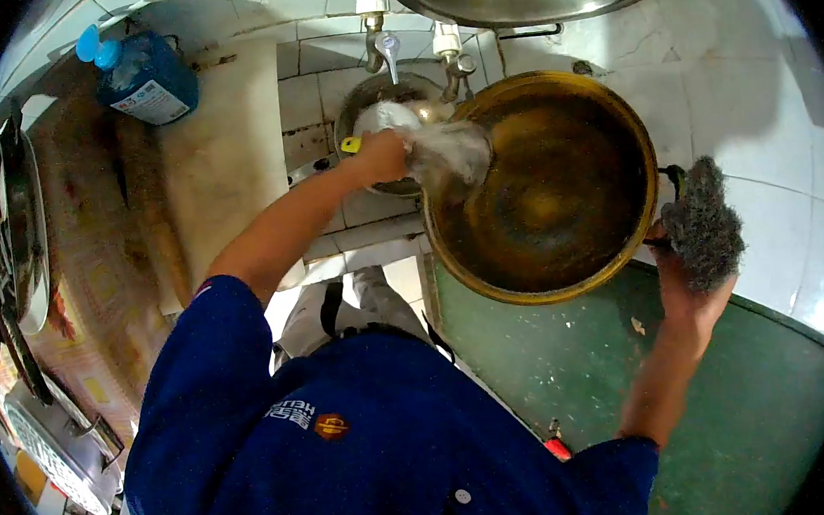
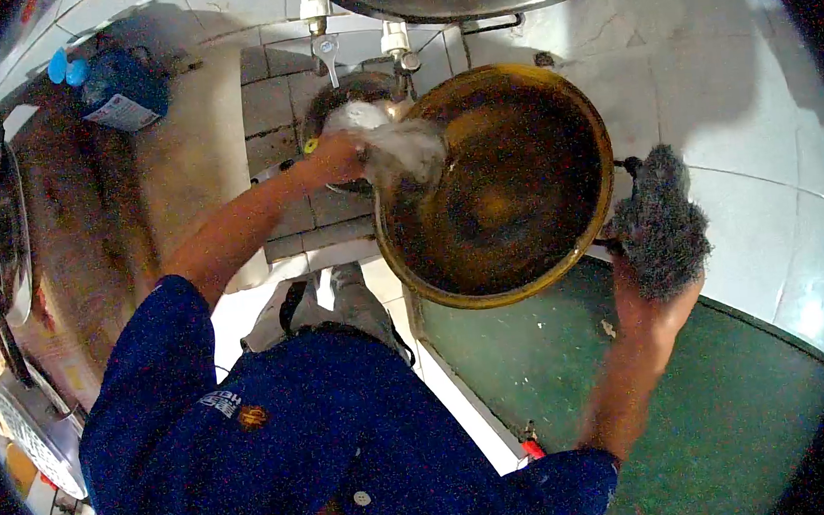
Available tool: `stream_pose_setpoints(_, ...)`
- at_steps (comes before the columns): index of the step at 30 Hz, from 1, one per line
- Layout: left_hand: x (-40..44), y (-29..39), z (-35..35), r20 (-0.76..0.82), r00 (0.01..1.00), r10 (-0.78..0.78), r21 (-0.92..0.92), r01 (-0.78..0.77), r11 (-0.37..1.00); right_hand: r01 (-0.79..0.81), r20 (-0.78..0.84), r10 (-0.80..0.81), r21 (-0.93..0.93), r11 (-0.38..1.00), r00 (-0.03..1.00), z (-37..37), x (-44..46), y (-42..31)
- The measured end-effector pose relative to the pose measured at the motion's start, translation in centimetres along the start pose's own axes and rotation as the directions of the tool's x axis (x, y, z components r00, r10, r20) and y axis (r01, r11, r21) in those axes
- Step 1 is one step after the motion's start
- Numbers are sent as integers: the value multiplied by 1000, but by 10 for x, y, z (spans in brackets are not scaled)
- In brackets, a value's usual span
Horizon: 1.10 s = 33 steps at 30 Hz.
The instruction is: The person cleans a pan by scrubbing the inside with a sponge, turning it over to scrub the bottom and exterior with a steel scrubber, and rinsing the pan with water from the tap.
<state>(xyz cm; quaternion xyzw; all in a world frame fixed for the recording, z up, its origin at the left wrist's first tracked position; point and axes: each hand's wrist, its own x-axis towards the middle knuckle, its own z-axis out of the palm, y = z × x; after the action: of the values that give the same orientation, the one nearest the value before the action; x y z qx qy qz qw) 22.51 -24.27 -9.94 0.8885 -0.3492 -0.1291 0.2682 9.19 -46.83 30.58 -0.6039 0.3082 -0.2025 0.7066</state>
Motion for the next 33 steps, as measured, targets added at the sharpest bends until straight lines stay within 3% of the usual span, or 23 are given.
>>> stream_pose_setpoints(1,10,-5,17,-4,1000,2,-2,-2,1000,10,71,-7,-33,999,997,3,0,-3)
stream_pose_setpoints(2,22,-7,31,69,991,-117,-326,133,936,13,71,-11,-36,999,997,9,-1,-8)
stream_pose_setpoints(4,32,6,29,177,964,-198,-604,265,752,56,141,-47,-61,997,989,19,-2,-13)
stream_pose_setpoints(6,34,23,24,-250,958,-141,-443,17,896,122,240,-92,-114,986,967,18,3,-17)
stream_pose_setpoints(8,33,31,17,-215,962,-170,-450,57,891,175,312,-120,-155,972,943,21,5,-20)
stream_pose_setpoints(9,33,35,14,-182,962,-203,-451,102,887,438,398,-245,-524,730,884,29,1,-23)
stream_pose_setpoints(11,37,40,23,-180,957,-227,-492,112,863,598,521,-301,-746,293,798,33,3,-26)
stream_pose_setpoints(12,40,43,28,-212,950,-231,-528,88,845,468,457,-237,-498,730,857,31,7,-28)
stream_pose_setpoints(14,45,52,39,-282,933,-224,-574,23,818,206,430,-136,-120,971,892,31,11,-28)
stream_pose_setpoints(17,52,66,42,-326,924,-202,-578,-25,816,366,417,-222,-305,879,881,35,14,-25)
stream_pose_setpoints(20,47,70,23,-307,935,-180,-604,-46,795,342,436,-209,-254,905,875,44,18,-26)
stream_pose_setpoints(21,42,70,17,-263,949,-174,-641,-37,766,510,494,-263,-471,720,829,44,21,-23)
stream_pose_setpoints(22,44,60,27,-263,949,-175,-640,-36,768,577,530,-279,-558,596,801,43,23,-23)
stream_pose_setpoints(23,49,44,43,-119,974,-194,-620,80,781,632,564,-294,-626,457,771,43,24,-23)
stream_pose_setpoints(24,49,41,40,30,976,-218,-583,194,789,421,506,-202,-367,829,839,42,26,-26)
stream_pose_setpoints(26,44,47,40,-54,969,-240,-598,161,785,99,491,-77,-19,995,868,50,25,-29)
stream_pose_setpoints(27,41,53,36,-137,956,-260,-611,125,782,317,516,-166,-219,923,840,62,21,-29)
stream_pose_setpoints(29,43,59,50,-192,951,-242,-652,61,755,508,557,-240,-395,765,795,69,19,-32)
stream_pose_setpoints(30,44,61,53,-250,942,-224,-688,-11,725,768,686,-356,-612,190,635,67,20,-35)
stream_pose_setpoints(31,42,58,56,-250,942,-223,-688,-11,725,771,765,-336,-619,-148,549,64,22,-37)
stream_pose_setpoints(32,38,52,57,-91,960,-263,-725,117,679,689,833,-312,-553,-469,456,61,25,-39)
stream_pose_setpoints(33,36,47,53,64,954,-292,-738,243,629,762,823,-321,-560,-326,468,58,32,-39)
